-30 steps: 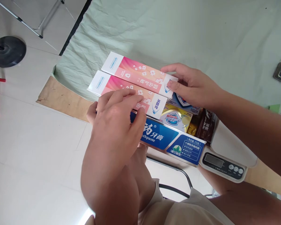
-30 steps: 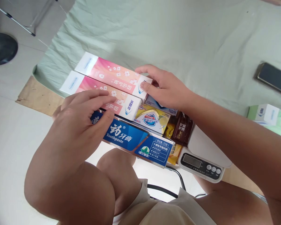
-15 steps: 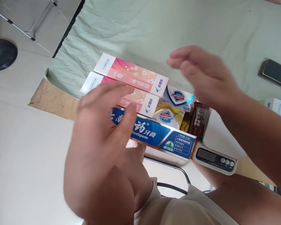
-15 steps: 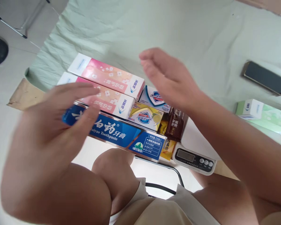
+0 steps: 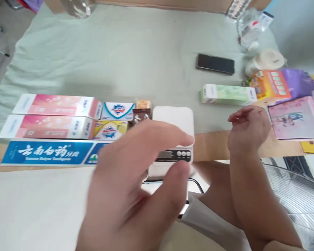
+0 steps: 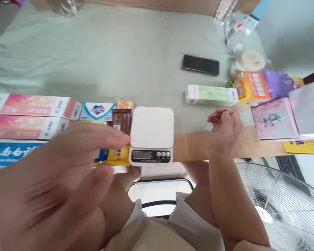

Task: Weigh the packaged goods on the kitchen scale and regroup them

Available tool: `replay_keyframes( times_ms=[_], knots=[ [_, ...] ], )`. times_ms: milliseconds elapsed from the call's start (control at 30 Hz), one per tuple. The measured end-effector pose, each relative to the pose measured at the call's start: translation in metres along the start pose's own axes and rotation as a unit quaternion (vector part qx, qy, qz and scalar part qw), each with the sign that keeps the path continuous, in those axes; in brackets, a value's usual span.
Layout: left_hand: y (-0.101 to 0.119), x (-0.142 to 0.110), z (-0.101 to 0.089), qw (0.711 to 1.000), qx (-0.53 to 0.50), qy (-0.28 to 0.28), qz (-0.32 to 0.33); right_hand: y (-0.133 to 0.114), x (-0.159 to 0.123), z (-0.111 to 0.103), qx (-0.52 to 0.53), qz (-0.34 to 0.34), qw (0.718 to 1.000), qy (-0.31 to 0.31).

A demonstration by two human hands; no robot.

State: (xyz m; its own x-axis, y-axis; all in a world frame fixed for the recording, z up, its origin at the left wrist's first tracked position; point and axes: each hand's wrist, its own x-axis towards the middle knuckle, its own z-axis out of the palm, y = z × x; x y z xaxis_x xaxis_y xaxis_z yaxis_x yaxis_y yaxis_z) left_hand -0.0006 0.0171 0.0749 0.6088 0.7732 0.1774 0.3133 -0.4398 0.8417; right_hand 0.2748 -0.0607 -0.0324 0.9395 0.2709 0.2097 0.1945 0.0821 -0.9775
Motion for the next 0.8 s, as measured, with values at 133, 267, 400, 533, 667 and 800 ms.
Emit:
replay_keyframes(
  times_ms=[133, 267, 400, 533, 667, 800],
  knots=[
    [0.009, 0.041, 0.085, 0.993, -0.025, -0.115, -0.02, 0.025, 0.038, -0.034, -0.089, 0.041, 0.994, 0.047],
    [0.004, 0.08, 0.141, 0.981, 0.0, -0.172, -0.084, 0.039, 0.061, -0.048, -0.129, 0.056, 0.99, 0.026],
    [0.009, 0.109, 0.166, 0.973, 0.08, -0.18, -0.118, 0.044, 0.066, -0.051, -0.148, 0.072, 0.986, -0.001],
    [0.023, 0.139, 0.185, 0.956, 0.132, -0.199, -0.172, 0.042, 0.066, -0.049, -0.154, 0.099, 0.982, -0.039],
    [0.016, 0.164, 0.205, 0.954, 0.122, -0.193, -0.192, 0.038, 0.067, -0.045, -0.136, 0.112, 0.983, -0.052],
    [-0.01, 0.168, 0.211, 0.982, 0.055, -0.132, -0.121, 0.037, 0.067, -0.042, -0.134, 0.137, 0.981, -0.038]
  ],
)
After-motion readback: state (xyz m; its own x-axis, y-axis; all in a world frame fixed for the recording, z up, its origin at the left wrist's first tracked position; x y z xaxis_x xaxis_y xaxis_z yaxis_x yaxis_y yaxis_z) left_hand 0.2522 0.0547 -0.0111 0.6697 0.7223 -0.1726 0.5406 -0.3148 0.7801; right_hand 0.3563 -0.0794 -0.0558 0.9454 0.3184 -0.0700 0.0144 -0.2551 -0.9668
